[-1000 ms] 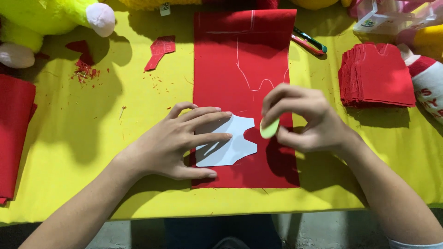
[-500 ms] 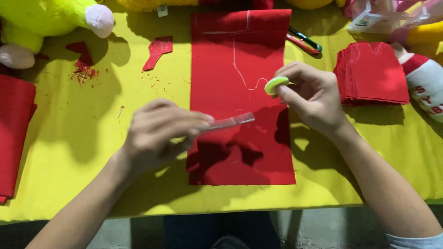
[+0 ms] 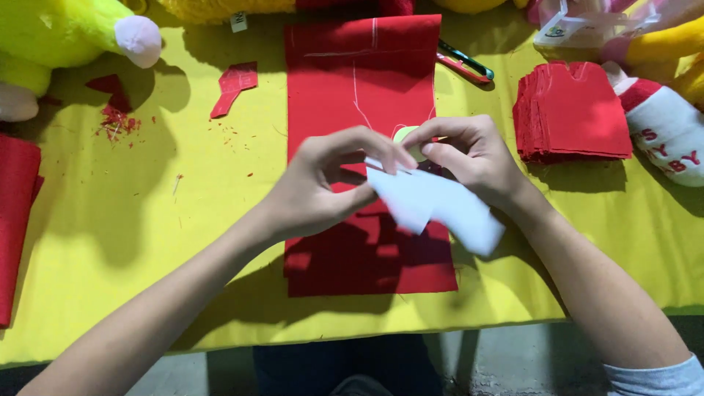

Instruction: The person places a white paper pattern onto a piece of red fabric and uses a yellow chalk marker to trace the pattern's outline. The person repositions the pattern multiple times to trace different sections of the garment shape onto the fabric.

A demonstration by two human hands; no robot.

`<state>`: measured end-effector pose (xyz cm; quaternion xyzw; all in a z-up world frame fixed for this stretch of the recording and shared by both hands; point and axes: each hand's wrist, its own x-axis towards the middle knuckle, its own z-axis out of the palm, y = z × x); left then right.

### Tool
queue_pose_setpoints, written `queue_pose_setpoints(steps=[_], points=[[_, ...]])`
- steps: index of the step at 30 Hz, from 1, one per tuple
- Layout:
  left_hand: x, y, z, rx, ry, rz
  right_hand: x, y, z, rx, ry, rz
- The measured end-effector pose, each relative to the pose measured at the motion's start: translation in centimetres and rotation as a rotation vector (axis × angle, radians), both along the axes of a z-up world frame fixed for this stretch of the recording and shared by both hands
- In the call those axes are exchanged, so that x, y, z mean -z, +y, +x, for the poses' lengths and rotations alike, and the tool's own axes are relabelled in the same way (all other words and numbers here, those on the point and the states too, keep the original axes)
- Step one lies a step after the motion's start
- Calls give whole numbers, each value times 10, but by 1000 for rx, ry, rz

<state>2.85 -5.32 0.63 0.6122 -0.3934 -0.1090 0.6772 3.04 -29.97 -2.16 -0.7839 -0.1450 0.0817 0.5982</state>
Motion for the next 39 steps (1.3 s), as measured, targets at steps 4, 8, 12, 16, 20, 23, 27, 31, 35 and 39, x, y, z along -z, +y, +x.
queue_pose_setpoints(steps=[4, 8, 12, 16, 20, 23, 27, 31, 35, 39], points=[[16, -9, 3, 43, -20, -9, -2, -7, 6, -12, -106, 5], [37, -8, 2, -30, 148, 8, -7, -6, 5, -88, -11, 85], [51, -1, 13, -129, 159, 129, -6, -12, 8, -133, 9, 164], [44, 6, 16, -40, 366, 34, -8, -11, 11, -72, -62, 174], [49, 3, 11, -154, 241, 83, -13, -16, 6, -87, -185, 172], [38, 3, 9, -142, 214, 57, -12, -31, 1, -137, -162, 262], [29, 6, 9, -31, 138, 148, -35, -25, -13, -175, -134, 195], [31, 3, 6, -4, 94, 153, -27, -11, -44, -68, -36, 84], [45, 2, 8, -88, -81, 208, -15, -10, -52, 40, 24, 41], [42, 7, 16, -155, -194, 254, -13, -25, -28, 44, -8, -59]])
